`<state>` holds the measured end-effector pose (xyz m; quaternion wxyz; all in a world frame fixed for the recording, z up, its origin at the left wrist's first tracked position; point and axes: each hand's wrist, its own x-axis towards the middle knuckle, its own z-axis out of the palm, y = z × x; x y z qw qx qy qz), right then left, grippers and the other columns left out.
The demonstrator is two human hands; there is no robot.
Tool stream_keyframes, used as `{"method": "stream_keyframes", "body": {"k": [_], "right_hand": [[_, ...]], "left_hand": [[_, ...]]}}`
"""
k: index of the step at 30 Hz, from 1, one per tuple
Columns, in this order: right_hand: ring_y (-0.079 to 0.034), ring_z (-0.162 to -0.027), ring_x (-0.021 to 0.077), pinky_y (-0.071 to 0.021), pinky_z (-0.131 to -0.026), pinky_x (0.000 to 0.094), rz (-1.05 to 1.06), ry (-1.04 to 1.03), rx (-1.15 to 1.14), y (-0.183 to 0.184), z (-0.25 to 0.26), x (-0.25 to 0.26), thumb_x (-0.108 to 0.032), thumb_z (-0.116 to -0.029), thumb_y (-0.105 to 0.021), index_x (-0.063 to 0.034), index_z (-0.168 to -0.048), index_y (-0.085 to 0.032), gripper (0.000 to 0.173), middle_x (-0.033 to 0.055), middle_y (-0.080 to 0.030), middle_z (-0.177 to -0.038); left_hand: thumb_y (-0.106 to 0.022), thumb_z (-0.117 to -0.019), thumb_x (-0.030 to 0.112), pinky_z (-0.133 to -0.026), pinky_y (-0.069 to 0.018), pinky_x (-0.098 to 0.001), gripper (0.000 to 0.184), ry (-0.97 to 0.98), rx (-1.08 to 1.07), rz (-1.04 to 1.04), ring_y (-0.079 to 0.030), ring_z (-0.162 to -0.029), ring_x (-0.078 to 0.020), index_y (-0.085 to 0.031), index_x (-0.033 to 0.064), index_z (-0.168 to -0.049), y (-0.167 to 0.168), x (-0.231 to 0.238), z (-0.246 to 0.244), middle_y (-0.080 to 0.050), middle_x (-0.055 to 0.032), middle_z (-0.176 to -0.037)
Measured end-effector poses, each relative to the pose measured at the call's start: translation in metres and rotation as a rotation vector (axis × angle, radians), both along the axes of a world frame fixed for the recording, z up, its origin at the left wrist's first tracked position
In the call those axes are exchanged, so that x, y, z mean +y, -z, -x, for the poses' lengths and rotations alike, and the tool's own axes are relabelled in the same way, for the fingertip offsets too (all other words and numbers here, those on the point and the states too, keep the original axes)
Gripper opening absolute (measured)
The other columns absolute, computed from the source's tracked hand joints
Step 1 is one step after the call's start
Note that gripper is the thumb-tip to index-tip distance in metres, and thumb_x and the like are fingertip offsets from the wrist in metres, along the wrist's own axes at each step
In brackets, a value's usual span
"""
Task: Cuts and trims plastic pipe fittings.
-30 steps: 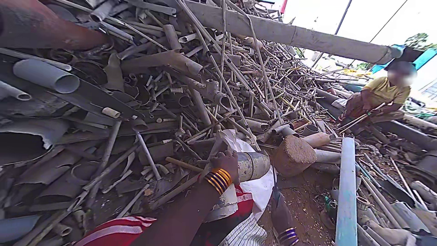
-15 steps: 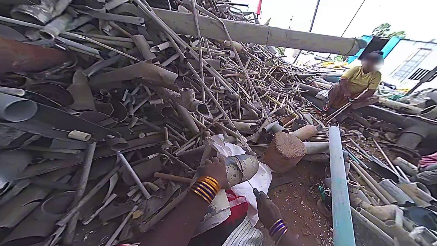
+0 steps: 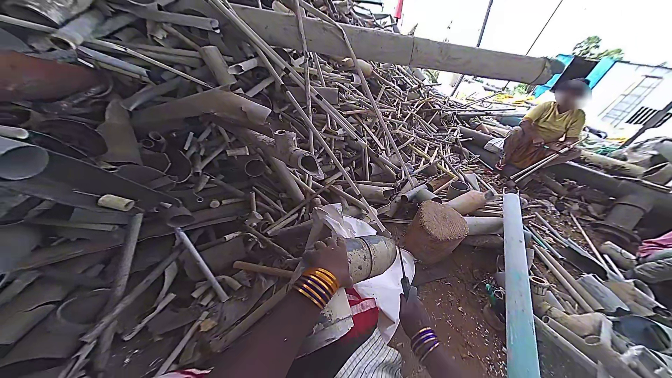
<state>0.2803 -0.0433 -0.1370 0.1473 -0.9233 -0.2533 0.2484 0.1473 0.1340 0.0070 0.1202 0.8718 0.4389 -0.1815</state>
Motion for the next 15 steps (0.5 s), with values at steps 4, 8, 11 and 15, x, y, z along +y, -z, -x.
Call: {"method": "stream_keyframes", "body": {"k": [4, 8, 11, 15], "right_hand": [[-0.068, -0.112, 0.0417, -0.0509, -0.099, 0.0555, -0.229, 0.089, -0.036, 0.009, -0.014, -0.01, -0.025, -0.1098, -0.045, 0.0038, -0.147, -0.043, 0.047, 0.0282, -0.068, -0.117], [-0.065, -0.066, 0.0272, -0.0549, -0.066, 0.0458, -0.643, 0.068, -0.042, 0.009, 0.008, -0.014, -0.021, -0.1079, -0.042, 0.0106, -0.135, -0.05, 0.042, 0.0179, -0.066, -0.083], [-0.051, -0.046, 0.0068, -0.0475, -0.045, 0.025, -0.86, 0.208, 0.262, -0.016, 0.024, -0.003, -0.023, -0.1126, -0.03, 0.006, -0.122, -0.05, 0.037, 0.0024, -0.056, -0.069], [-0.051, -0.043, 0.0043, -0.0467, -0.041, 0.0196, -0.99, 0.377, 0.539, -0.036, 0.031, -0.003, -0.026, -0.1144, -0.026, 0.0007, -0.117, -0.051, 0.036, -0.0014, -0.055, -0.063]], "left_hand": [[-0.087, -0.0725, 0.051, -0.101, -0.0436, -0.067, 0.12, 0.016, -0.014, -0.011, -0.041, -0.141, -0.0468, -0.021, 0.005, -0.162, -0.001, 0.002, 0.005, -0.037, -0.024, -0.158], [-0.085, -0.0758, 0.052, -0.103, -0.0423, -0.0672, 0.12, 0.005, -0.079, 0.053, -0.041, -0.14, -0.0484, -0.019, 0.0026, -0.162, -0.002, 0.01, 0.012, -0.035, -0.0256, -0.159], [-0.081, -0.0817, 0.055, -0.11, -0.0393, -0.0635, 0.117, 0.054, -0.147, 0.144, -0.038, -0.144, -0.0475, -0.015, 0.0006, -0.162, -0.002, 0.021, 0.028, -0.03, -0.0273, -0.161], [-0.075, -0.0858, 0.058, -0.114, -0.0333, -0.0624, 0.109, 0.02, -0.258, 0.176, -0.024, -0.153, -0.0395, -0.017, 0.0092, -0.164, 0.007, 0.011, 0.049, -0.023, -0.017, -0.168]]}}
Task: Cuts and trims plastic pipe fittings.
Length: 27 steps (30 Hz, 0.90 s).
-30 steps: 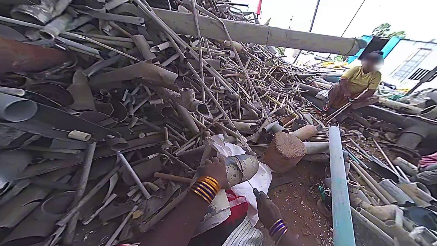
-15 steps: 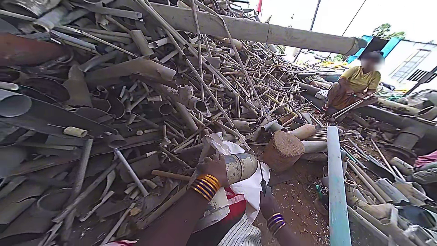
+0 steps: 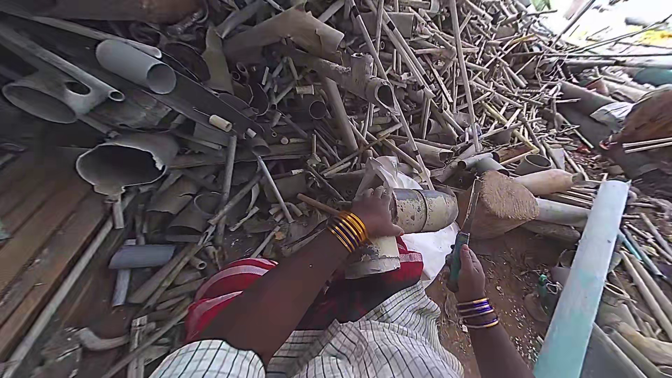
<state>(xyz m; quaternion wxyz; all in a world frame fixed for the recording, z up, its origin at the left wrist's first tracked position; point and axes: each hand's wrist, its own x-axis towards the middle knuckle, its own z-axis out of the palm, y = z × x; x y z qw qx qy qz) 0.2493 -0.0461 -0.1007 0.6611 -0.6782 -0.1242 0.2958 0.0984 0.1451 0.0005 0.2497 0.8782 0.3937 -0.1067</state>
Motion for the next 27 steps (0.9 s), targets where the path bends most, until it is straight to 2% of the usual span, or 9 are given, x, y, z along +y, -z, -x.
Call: {"method": "stream_keyframes", "body": {"k": [3, 5, 8, 11, 14, 16, 19, 23, 27], "right_hand": [[-0.051, -0.042, 0.0037, -0.0467, -0.04, 0.0195, -0.026, -0.018, 0.015, -0.001, 0.005, 0.004, -0.027, -0.1145, -0.025, 0.0006, -0.119, -0.049, 0.037, -0.0018, -0.053, -0.061], [-0.048, -0.043, 0.0051, -0.0461, -0.042, 0.0219, 0.066, -0.177, -0.068, 0.009, 0.011, -0.001, -0.025, -0.1132, -0.027, 0.004, -0.12, -0.049, 0.038, -0.0016, -0.05, -0.061], [-0.049, -0.043, 0.0072, -0.0464, -0.043, 0.0243, 0.15, -0.451, -0.066, 0.017, 0.016, -0.006, -0.025, -0.1116, -0.028, 0.0028, -0.119, -0.05, 0.036, -0.001, -0.051, -0.06], [-0.046, -0.041, 0.0077, -0.044, -0.041, 0.0242, 0.163, -0.326, 0.001, 0.019, 0.01, 0.001, -0.024, -0.1133, -0.029, 0.0035, -0.116, -0.05, 0.035, 0.0001, -0.049, -0.058], [-0.046, -0.043, 0.0099, -0.0444, -0.042, 0.0263, 0.227, -0.362, 0.0, 0.016, 0.008, 0.004, -0.026, -0.1138, -0.027, 0.0031, -0.119, -0.047, 0.036, 0.001, -0.047, -0.06], [-0.046, -0.042, 0.0089, -0.0436, -0.042, 0.0254, 0.2, -0.434, -0.002, 0.016, 0.012, 0.004, -0.026, -0.1129, -0.027, 0.0003, -0.12, -0.046, 0.033, -0.0006, -0.046, -0.059], [-0.046, -0.043, 0.0084, -0.0438, -0.042, 0.0241, 0.154, -0.388, 0.075, 0.016, 0.018, 0.007, -0.027, -0.1135, -0.028, -0.0017, -0.12, -0.045, 0.031, -0.0008, -0.046, -0.061], [-0.048, -0.044, 0.0089, -0.0464, -0.044, 0.0242, 0.119, -0.329, 0.133, 0.012, 0.026, 0.016, -0.027, -0.1142, -0.029, -0.0023, -0.123, -0.043, 0.03, -0.0001, -0.046, -0.063], [-0.049, -0.048, 0.0101, -0.0469, -0.047, 0.0263, 0.074, -0.356, 0.011, -0.006, 0.026, 0.024, -0.026, -0.1134, -0.032, -0.0005, -0.123, -0.046, 0.03, 0.0008, -0.047, -0.065]], "left_hand": [[-0.069, -0.0887, 0.062, -0.119, -0.0219, -0.0634, 0.095, -0.024, -0.105, -0.032, -0.011, -0.157, -0.0387, -0.028, 0.0182, -0.163, 0.001, -0.025, 0.023, -0.013, -0.0146, -0.171], [-0.07, -0.0824, 0.069, -0.12, -0.0195, -0.064, 0.09, -0.016, -0.213, -0.088, -0.008, -0.158, -0.0396, -0.043, 0.0243, -0.156, 0.017, -0.046, 0.04, -0.012, -0.0141, -0.172], [-0.072, -0.0709, 0.078, -0.115, -0.0314, -0.0643, 0.099, 0.001, -0.35, -0.182, -0.011, -0.156, -0.0447, -0.048, 0.0291, -0.153, 0.038, -0.069, 0.058, -0.015, -0.0157, -0.171], [-0.075, -0.0639, 0.079, -0.109, -0.0378, -0.0656, 0.11, 0.041, -0.348, -0.25, -0.013, -0.153, -0.0516, -0.044, 0.0284, -0.156, 0.043, -0.079, 0.059, -0.015, -0.0188, -0.17], [-0.086, -0.0666, 0.056, -0.108, -0.0414, -0.0631, 0.108, 0.091, -0.293, -0.303, -0.015, -0.151, -0.0568, -0.039, 0.0256, -0.159, 0.042, -0.085, 0.055, -0.012, -0.0225, -0.17], [-0.09, -0.0586, 0.027, -0.1, -0.0494, -0.0602, 0.104, 0.085, -0.41, -0.453, -0.03, -0.144, -0.0598, -0.048, 0.0233, -0.154, 0.054, -0.085, 0.053, -0.026, -0.0276, -0.165], [-0.082, -0.0521, 0.016, -0.092, -0.0566, -0.057, 0.086, 0.02, -0.723, -0.607, -0.052, -0.132, -0.0536, -0.067, 0.017, -0.136, 0.073, -0.073, 0.052, -0.051, -0.0263, -0.15], [-0.071, -0.0711, 0.001, -0.099, -0.0522, -0.06, 0.061, -0.081, -0.96, -0.436, -0.058, -0.127, -0.0495, -0.067, 0.0009, -0.132, 0.073, -0.054, 0.055, -0.055, -0.0282, -0.144], [-0.064, -0.0922, 0.008, -0.102, -0.0514, -0.0543, 0.039, -0.26, -0.977, -0.316, -0.067, -0.119, -0.0362, -0.066, -0.0024, -0.129, 0.039, -0.047, 0.057, -0.068, -0.0213, -0.129]]}}
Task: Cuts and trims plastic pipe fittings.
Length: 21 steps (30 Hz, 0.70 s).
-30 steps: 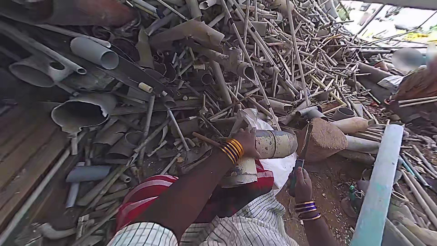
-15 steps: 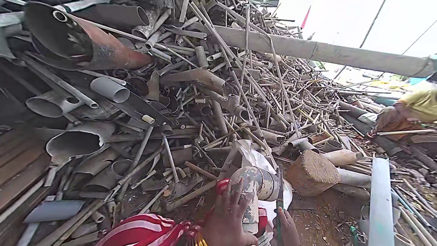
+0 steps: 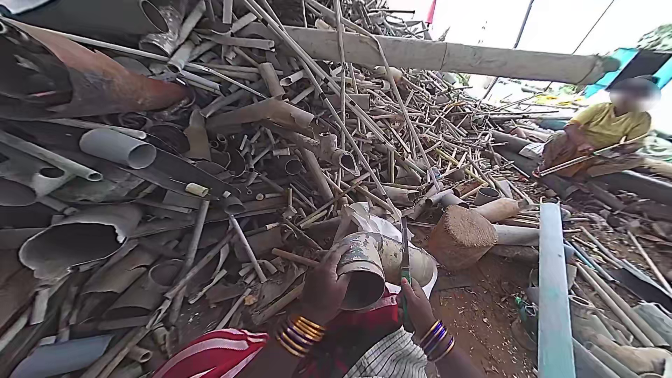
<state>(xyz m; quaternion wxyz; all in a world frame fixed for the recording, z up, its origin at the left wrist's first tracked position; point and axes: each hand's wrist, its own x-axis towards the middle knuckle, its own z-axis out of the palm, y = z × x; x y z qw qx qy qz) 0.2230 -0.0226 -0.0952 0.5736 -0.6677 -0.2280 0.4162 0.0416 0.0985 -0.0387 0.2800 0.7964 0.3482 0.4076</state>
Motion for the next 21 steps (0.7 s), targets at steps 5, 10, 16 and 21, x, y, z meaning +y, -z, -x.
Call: {"method": "stream_keyframes", "body": {"k": [5, 10, 16, 21], "right_hand": [[-0.052, -0.06, 0.0129, -0.0487, -0.061, 0.0326, -0.051, -0.13, -0.451, -0.03, -0.01, 0.007, -0.023, -0.1069, -0.044, 0.0062, -0.117, -0.053, 0.032, 0.0056, -0.052, -0.075], [-0.058, -0.068, 0.0208, -0.0514, -0.069, 0.0387, 0.075, -0.219, -0.566, -0.037, -0.014, 0.019, -0.026, -0.1091, -0.045, 0.0077, -0.122, -0.052, 0.037, 0.0135, -0.057, -0.085], [-0.06, -0.073, 0.0224, -0.0529, -0.072, 0.0391, 0.084, -0.249, -0.636, -0.049, -0.014, 0.037, -0.025, -0.1087, -0.047, 0.0078, -0.127, -0.052, 0.038, 0.0157, -0.06, -0.09], [-0.064, -0.084, 0.0279, -0.0533, -0.081, 0.0427, 0.143, -0.298, -0.702, -0.056, -0.014, 0.046, -0.025, -0.1084, -0.048, 0.007, -0.135, -0.049, 0.041, 0.0209, -0.063, -0.102]], "left_hand": [[-0.055, -0.1028, 0.023, -0.094, -0.0522, -0.0477, 0.042, -0.039, 0.028, 0.272, -0.069, -0.106, -0.023, -0.054, 0.0023, -0.139, -0.03, 0.003, 0.019, -0.071, -0.0149, -0.116], [-0.051, -0.1053, 0.02, -0.099, -0.0484, -0.0602, 0.049, -0.099, 0.143, 0.162, -0.065, -0.116, -0.0397, -0.044, -0.0028, -0.149, -0.03, -0.005, 0.02, -0.066, -0.025, -0.126], [-0.042, -0.0937, 0.067, -0.101, -0.048, -0.0629, 0.083, -0.094, 0.315, -0.564, -0.053, -0.129, -0.0563, -0.059, 0.0016, -0.142, -0.019, 0.007, 0.018, -0.05, -0.0325, -0.147], [-0.072, -0.0517, 0.078, -0.089, -0.0507, -0.063, 0.13, -0.191, 0.371, -0.559, -0.061, -0.11, -0.0548, -0.047, -0.0088, -0.145, -0.023, 0.003, 0.009, -0.059, -0.0346, -0.128]]}}
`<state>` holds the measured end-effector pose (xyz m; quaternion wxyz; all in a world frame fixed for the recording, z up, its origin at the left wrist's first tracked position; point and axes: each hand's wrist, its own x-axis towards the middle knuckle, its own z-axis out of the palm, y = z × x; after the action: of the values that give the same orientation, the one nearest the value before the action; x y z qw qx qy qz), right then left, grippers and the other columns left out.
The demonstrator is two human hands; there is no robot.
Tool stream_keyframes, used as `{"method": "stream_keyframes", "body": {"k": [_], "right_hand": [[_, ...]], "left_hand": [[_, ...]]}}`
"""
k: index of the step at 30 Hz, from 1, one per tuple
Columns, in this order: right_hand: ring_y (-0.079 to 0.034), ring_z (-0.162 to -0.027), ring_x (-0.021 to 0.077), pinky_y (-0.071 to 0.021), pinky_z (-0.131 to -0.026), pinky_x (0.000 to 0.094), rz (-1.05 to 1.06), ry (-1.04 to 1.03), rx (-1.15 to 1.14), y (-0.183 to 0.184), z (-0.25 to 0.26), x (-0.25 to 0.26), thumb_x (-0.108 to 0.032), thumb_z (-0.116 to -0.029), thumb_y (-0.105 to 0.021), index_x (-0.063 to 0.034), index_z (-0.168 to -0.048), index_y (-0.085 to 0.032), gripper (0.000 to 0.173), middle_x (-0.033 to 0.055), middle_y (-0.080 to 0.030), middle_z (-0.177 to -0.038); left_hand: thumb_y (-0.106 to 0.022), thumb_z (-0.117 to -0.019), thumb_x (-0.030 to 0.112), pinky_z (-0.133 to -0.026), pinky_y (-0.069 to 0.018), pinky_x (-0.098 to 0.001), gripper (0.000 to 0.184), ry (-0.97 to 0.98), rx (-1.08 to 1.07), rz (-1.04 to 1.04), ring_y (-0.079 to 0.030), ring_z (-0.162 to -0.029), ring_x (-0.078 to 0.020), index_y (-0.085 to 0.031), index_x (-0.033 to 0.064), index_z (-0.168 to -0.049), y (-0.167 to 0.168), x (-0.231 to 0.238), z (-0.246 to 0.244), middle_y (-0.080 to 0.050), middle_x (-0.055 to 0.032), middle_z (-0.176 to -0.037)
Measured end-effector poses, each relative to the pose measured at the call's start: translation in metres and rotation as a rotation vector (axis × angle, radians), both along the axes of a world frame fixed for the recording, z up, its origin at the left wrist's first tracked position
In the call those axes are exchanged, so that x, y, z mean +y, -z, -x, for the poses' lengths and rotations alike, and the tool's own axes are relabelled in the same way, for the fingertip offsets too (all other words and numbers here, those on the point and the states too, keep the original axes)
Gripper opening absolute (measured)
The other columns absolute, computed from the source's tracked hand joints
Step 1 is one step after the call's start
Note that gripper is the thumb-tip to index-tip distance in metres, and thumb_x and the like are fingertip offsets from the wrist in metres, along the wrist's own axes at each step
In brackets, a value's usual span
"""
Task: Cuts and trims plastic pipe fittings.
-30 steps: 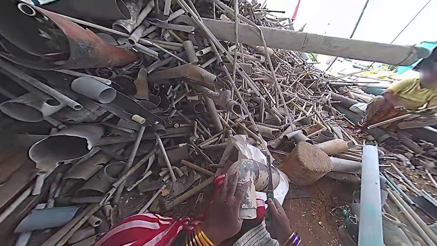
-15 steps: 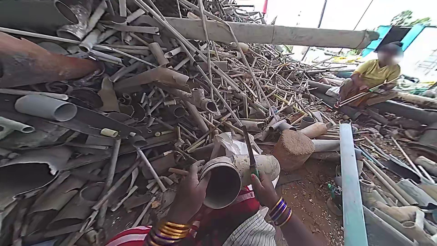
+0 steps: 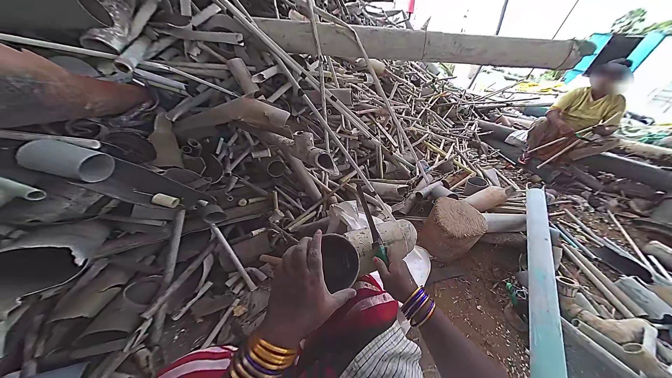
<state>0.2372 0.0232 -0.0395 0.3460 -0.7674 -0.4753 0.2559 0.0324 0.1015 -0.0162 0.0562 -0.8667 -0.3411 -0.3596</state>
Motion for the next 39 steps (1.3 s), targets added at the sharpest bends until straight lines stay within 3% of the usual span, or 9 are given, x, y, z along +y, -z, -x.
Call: {"method": "stream_keyframes", "body": {"k": [2, 6, 9, 12, 17, 20, 27, 33, 39], "right_hand": [[-0.065, -0.084, 0.0276, -0.0531, -0.082, 0.0426, -0.019, 0.007, 0.015, 0.003, -0.001, 0.001, -0.023, -0.1077, -0.049, 0.0071, -0.137, -0.049, 0.042, 0.0216, -0.064, -0.103], [-0.064, -0.077, 0.0256, -0.0534, -0.077, 0.0424, -0.044, 0.024, 0.024, 0.014, -0.004, -0.001, -0.022, -0.1073, -0.05, 0.0071, -0.137, -0.05, 0.042, 0.0192, -0.065, -0.094], [-0.061, -0.068, 0.0218, -0.0533, -0.069, 0.04, -0.05, 0.026, 0.041, 0.023, -0.009, -0.007, -0.024, -0.1069, -0.05, 0.005, -0.138, -0.049, 0.042, 0.0153, -0.064, -0.087], [-0.057, -0.06, 0.0165, -0.0514, -0.061, 0.0349, -0.062, 0.018, 0.115, 0.028, -0.017, -0.017, -0.023, -0.1046, -0.052, 0.0027, -0.145, -0.046, 0.048, 0.0113, -0.063, -0.084], [-0.055, -0.054, 0.009, -0.05, -0.053, 0.0273, -0.188, 0.032, 0.218, 0.036, 0.007, -0.042, -0.017, -0.1048, -0.045, 0.0065, -0.148, -0.042, 0.05, 0.0095, -0.066, -0.085], [-0.057, -0.057, 0.0179, -0.0519, -0.059, 0.0376, -0.07, -0.126, 0.092, 0.049, 0.022, -0.058, -0.022, -0.107, -0.042, 0.0022, -0.152, -0.041, 0.051, 0.0108, -0.063, -0.076], [-0.071, -0.078, 0.03, -0.0565, -0.075, 0.0458, -0.155, 0.005, -0.115, 0.049, 0.025, -0.072, -0.018, -0.1026, -0.051, 0.0101, -0.14, -0.054, 0.046, 0.0228, -0.072, -0.094], [-0.054, -0.055, 0.0172, -0.0484, -0.057, 0.0386, -0.134, 0.141, -0.011, 0.057, 0.021, -0.074, -0.025, -0.1037, -0.047, 0.0061, -0.132, -0.056, 0.043, 0.0089, -0.059, -0.071], [-0.053, -0.053, 0.0169, -0.0472, -0.054, 0.0391, -0.18, 0.177, -0.005, 0.058, 0.014, -0.084, -0.027, -0.1006, -0.047, 0.008, -0.132, -0.056, 0.048, 0.009, -0.059, -0.068]], "left_hand": [[-0.073, -0.0447, 0.08, -0.091, -0.0483, -0.0635, 0.141, -0.028, 0.054, -0.025, -0.062, -0.108, -0.0542, -0.04, -0.008, -0.15, -0.003, -0.002, -0.005, -0.062, -0.034, -0.123], [-0.091, -0.0338, 0.07, -0.113, -0.024, -0.0752, 0.152, -0.01, 0.216, 0.09, -0.038, -0.141, -0.0591, -0.037, -0.0022, -0.156, -0.011, -0.013, -0.01, -0.043, -0.0359, -0.151], [-0.097, -0.0344, 0.052, -0.105, -0.0399, -0.0699, 0.142, 0.02, 0.151, 0.071, -0.042, -0.138, -0.0581, -0.041, -0.0044, -0.152, -0.004, -0.016, -0.018, -0.044, -0.0353, -0.15], [-0.087, -0.0371, 0.054, -0.09, -0.0533, -0.0578, 0.13, -0.015, 0.026, -0.013, -0.058, -0.122, -0.0523, -0.049, -0.0073, -0.146, 0.01, -0.015, -0.024, -0.056, -0.0333, -0.138], [-0.084, -0.0439, 0.06, -0.095, -0.0514, -0.0573, 0.13, -0.092, -0.018, 0.073, -0.059, -0.119, -0.0535, -0.046, -0.0109, -0.146, 0.012, -0.014, -0.02, -0.054, -0.0367, -0.137], [-0.085, -0.0436, 0.058, -0.096, -0.0509, -0.0585, 0.13, -0.084, -0.005, 0.088, -0.059, -0.12, -0.0535, -0.045, -0.0107, -0.147, 0.012, -0.015, -0.019, -0.054, -0.0367, -0.137], [-0.086, -0.0405, 0.056, -0.09, -0.0526, -0.0602, 0.129, -0.029, -0.023, -0.003, -0.059, -0.12, -0.0534, -0.048, -0.0085, -0.145, 0.017, -0.022, -0.02, -0.056, -0.0348, -0.135], [-0.09, -0.0409, 0.053, -0.095, -0.053, -0.0551, 0.125, -0.036, -0.009, 0.018, -0.058, -0.125, -0.0484, -0.051, -0.0047, -0.144, 0.019, -0.03, -0.013, -0.058, -0.0305, -0.137], [-0.091, -0.0424, 0.051, -0.099, -0.0517, -0.0556, 0.118, -0.055, -0.071, -0.027, -0.058, -0.125, -0.0478, -0.055, -0.0041, -0.141, 0.027, -0.038, -0.006, -0.061, -0.0291, -0.133]]}}
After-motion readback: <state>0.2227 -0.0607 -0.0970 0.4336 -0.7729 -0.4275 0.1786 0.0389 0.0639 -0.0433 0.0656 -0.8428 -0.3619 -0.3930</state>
